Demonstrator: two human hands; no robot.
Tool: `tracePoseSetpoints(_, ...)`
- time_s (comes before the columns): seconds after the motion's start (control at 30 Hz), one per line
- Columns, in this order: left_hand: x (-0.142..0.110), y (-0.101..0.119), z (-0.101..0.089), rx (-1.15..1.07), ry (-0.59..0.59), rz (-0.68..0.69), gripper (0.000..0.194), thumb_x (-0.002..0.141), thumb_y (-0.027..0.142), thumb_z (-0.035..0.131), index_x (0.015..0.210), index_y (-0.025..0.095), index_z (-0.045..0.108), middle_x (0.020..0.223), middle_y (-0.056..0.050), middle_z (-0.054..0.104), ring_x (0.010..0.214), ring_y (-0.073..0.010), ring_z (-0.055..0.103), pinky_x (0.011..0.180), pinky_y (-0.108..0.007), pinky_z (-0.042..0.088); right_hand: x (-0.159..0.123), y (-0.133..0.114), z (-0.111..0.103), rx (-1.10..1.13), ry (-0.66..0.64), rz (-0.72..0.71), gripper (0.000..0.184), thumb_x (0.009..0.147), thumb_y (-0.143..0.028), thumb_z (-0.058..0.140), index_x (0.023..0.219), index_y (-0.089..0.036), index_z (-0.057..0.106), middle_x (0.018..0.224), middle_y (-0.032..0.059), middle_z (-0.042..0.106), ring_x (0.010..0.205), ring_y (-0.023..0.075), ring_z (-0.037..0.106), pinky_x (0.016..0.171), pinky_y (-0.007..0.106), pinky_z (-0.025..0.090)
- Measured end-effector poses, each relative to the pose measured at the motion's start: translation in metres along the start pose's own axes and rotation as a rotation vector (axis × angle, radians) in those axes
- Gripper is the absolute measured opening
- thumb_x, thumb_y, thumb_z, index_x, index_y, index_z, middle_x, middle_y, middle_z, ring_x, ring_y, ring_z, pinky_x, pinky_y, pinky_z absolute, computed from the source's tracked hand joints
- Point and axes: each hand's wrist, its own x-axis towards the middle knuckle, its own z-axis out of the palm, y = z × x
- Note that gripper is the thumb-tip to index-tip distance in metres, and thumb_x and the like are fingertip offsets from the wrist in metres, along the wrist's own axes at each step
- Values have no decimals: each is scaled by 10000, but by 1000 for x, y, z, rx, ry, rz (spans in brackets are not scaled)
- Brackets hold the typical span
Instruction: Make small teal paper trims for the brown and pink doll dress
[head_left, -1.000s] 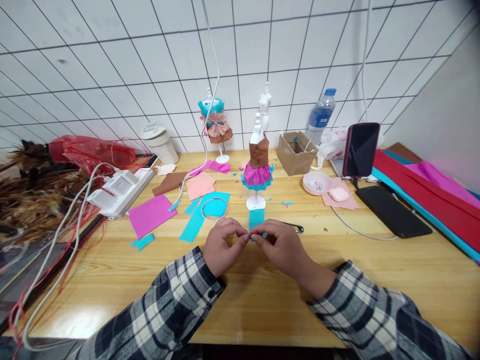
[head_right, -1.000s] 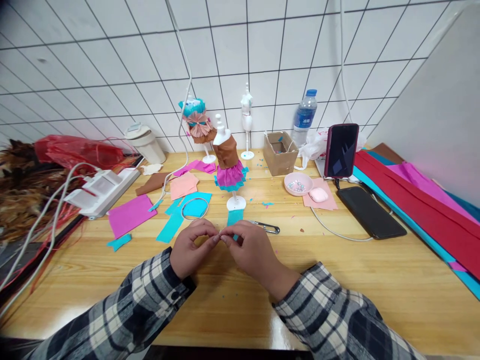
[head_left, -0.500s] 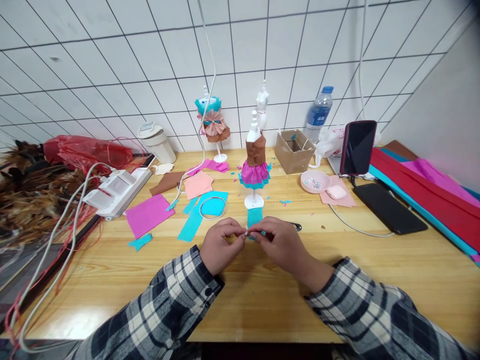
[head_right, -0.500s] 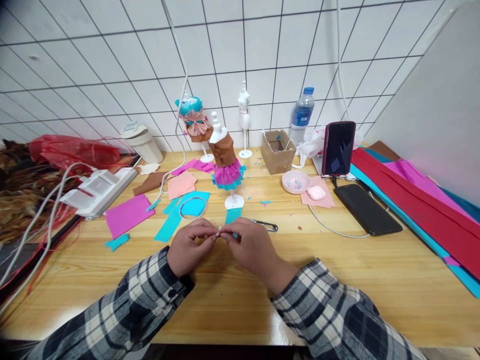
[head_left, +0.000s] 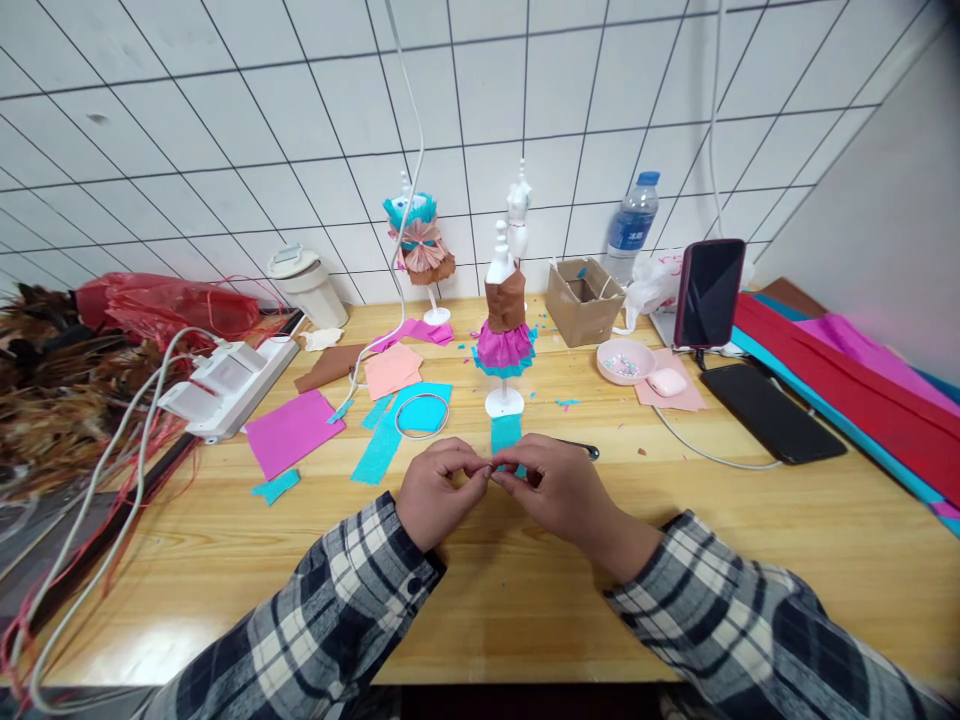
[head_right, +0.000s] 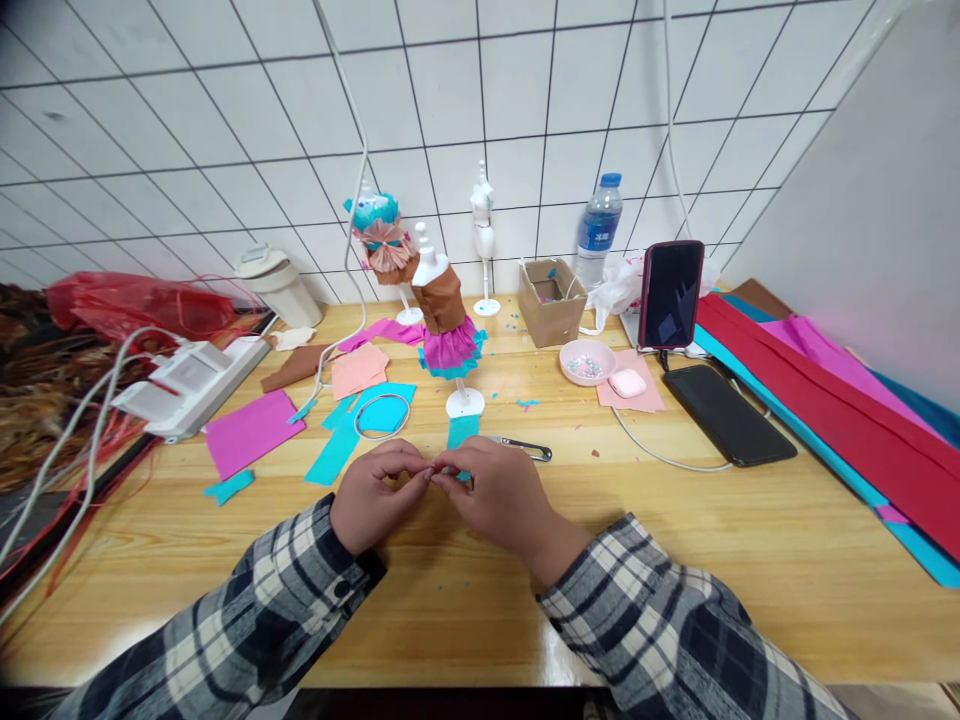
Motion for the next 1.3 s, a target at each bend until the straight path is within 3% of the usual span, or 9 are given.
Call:
tracePoseSetpoints(0.3,-1,1,2,69,25,32,105,730,162,644,639,174,694,620,-22,646,603,-126,588,579,-236,449,0,2,3,-12,14,17,128,830,-223,613,876,-222,732,759,1,691,627,113,563,586,237,402)
tracePoseSetpoints(0.53,-1,2,-2,-13,-29,4,108,784,220,640,730,184,726,676,-37,662,657,-145,604,628,-260,471,3,-1,1,75,21,86,108,809,-200,624,824,-212,731,719,-2,684,565,99,537,545,225,391)
tracePoseSetpoints(0.87,0,-2,-4,-26,-36,-42,123,793,237,647,721,171,722,685,-39,645,662,-142,589,632,-257,460,1,2,2,78,-24,18,183,823,-185,614,949,-228,739,756,11,687,615,113,553,592,238,413)
tracePoseSetpoints(1.2,-1,-5,-5,-24,-84,17,128,798,257,648,833,180,744,735,-56,657,710,-159,608,669,-283,488,1,7,2,54,11,15,158,824,-195,627,923,-224,746,774,18,701,610,111,562,578,232,417)
tracePoseSetpoints(1.3,-1,-5,-4,-6,-57,-5,132,807,263,639,773,180,736,702,-47,647,681,-149,600,640,-265,483,1,8,2,57,-11,8,180,824,-188,624,952,-233,743,754,9,691,618,113,557,587,233,416)
